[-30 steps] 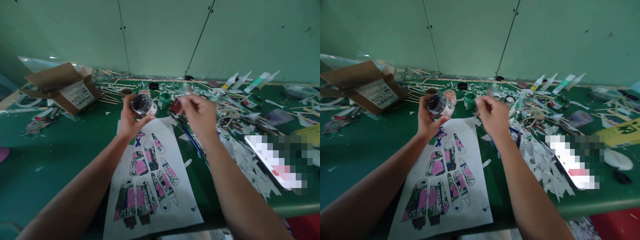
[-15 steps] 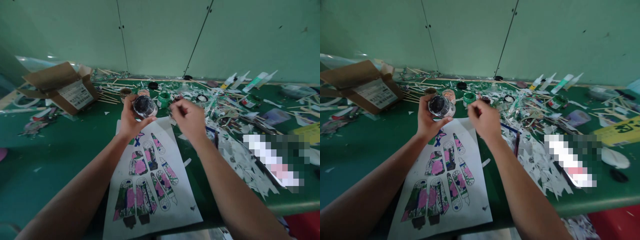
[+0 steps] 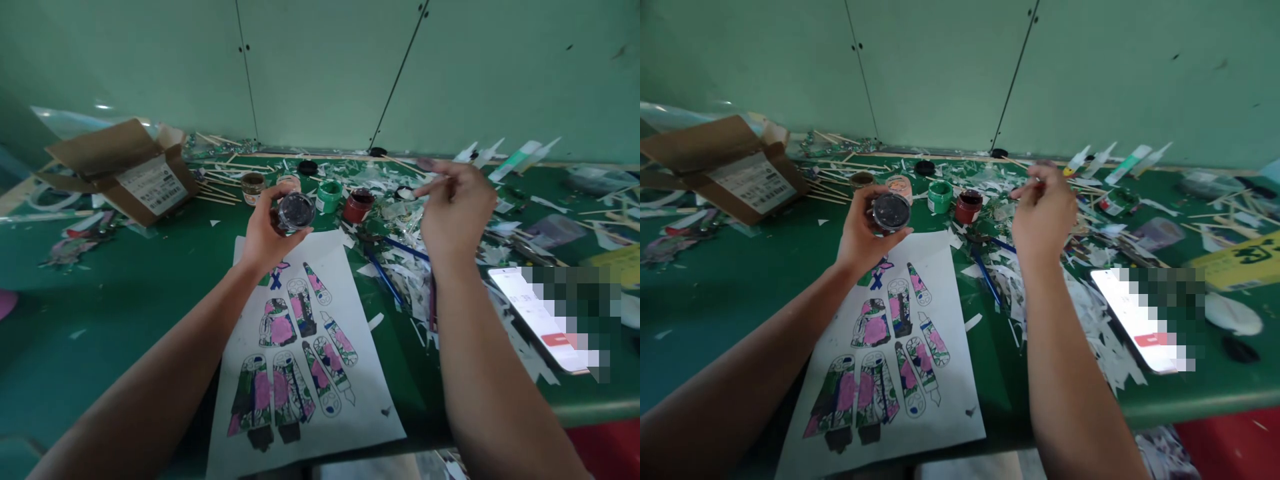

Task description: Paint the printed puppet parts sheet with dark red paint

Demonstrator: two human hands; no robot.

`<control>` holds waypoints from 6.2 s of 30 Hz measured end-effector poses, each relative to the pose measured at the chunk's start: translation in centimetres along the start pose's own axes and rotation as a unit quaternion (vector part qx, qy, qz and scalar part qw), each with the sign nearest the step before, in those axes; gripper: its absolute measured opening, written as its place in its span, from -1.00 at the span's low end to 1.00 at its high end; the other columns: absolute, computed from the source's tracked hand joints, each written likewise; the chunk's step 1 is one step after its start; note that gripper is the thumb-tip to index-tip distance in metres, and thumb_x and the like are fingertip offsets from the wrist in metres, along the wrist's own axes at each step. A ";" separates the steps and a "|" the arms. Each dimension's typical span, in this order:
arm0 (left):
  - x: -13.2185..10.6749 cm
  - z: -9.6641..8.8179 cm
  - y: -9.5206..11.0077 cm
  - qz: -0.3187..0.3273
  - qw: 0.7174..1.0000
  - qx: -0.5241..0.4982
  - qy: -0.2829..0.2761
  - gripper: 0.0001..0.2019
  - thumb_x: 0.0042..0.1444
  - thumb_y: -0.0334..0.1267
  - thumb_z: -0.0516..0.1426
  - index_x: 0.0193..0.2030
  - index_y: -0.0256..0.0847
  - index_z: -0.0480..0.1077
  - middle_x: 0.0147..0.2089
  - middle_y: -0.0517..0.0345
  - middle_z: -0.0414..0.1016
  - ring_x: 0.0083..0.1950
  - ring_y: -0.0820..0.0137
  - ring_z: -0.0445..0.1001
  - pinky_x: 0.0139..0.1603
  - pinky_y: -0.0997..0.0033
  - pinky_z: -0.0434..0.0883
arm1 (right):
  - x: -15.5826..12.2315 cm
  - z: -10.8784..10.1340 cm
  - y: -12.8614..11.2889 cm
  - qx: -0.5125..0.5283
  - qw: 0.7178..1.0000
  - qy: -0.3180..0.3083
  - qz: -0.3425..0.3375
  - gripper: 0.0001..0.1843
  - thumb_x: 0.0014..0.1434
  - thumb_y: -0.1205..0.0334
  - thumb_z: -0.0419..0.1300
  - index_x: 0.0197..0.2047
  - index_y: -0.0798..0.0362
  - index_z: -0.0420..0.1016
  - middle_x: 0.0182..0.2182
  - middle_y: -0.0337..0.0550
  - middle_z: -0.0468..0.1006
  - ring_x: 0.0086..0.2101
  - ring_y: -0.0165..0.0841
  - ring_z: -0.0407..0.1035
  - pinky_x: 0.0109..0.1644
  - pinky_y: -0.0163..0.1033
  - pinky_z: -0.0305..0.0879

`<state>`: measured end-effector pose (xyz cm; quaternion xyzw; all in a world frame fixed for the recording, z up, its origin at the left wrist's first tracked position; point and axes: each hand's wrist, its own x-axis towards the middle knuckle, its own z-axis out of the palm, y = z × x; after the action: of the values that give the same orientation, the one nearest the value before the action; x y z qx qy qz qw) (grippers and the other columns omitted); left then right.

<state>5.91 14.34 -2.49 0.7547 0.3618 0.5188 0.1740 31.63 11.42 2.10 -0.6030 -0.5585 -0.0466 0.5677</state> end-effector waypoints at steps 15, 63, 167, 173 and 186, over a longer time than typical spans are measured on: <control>0.4 0.3 -1.1 0.098 0.991 0.088 0.009 -0.46 -0.09 -0.43 0.32 0.03 -0.07 0.25 0.02 0.06 0.36 0.08 0.20 0.41 0.05 0.19 0.44 | -5.3 1.9 -6.0 0.275 0.947 -0.097 -0.132 -0.60 0.37 0.02 -0.08 -0.40 0.00 0.39 -0.58 -0.29 0.40 -0.58 -0.50 0.30 -0.46 -0.30 0.27; 0.6 0.2 -2.9 0.028 0.991 0.088 0.097 -0.42 -0.15 -0.32 0.35 0.03 -0.08 0.23 -0.01 0.06 0.38 0.03 0.15 0.44 0.04 0.07 0.45 | -5.1 4.6 -3.9 0.364 0.864 -0.283 0.206 -0.45 0.12 -0.27 0.12 -0.64 -0.03 0.24 -0.84 -0.41 0.13 -0.78 -0.52 0.07 -0.64 -0.31 0.15; 0.0 0.5 0.0 -0.037 0.995 0.031 -0.090 -0.48 -0.14 -0.47 0.23 0.03 -0.14 0.31 0.07 0.13 0.46 0.07 0.28 0.45 0.08 0.32 0.41 | -6.4 3.3 -5.6 0.255 0.947 -0.181 -0.070 -0.59 0.33 0.00 0.00 -0.50 -0.03 0.35 -0.65 -0.32 0.34 -0.61 -0.49 0.23 -0.50 -0.29 0.16; 0.2 0.5 0.2 -0.034 0.994 0.034 -0.097 -0.49 -0.12 -0.48 0.23 0.02 -0.15 0.31 0.08 0.12 0.46 0.09 0.30 0.44 0.09 0.35 0.40 | -6.6 3.6 -5.3 0.217 0.959 -0.174 -0.059 -0.56 0.30 -0.06 0.02 -0.54 -0.03 0.35 -0.64 -0.30 0.37 -0.60 -0.47 0.26 -0.50 -0.29 0.18; 0.2 0.5 0.3 -0.021 0.994 0.031 -0.106 -0.52 -0.11 -0.48 0.23 0.01 -0.17 0.31 0.07 0.09 0.46 0.08 0.28 0.45 0.10 0.35 0.39 | -5.7 4.2 -5.0 0.297 0.937 -0.179 0.042 -0.52 0.24 -0.14 0.08 -0.56 -0.01 0.41 -0.67 -0.30 0.38 -0.66 -0.51 0.25 -0.57 -0.33 0.22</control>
<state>6.51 14.32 -2.30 0.8027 0.3730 0.4207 0.1989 23.45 9.60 -0.17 -0.4287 -0.6132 0.2534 0.6132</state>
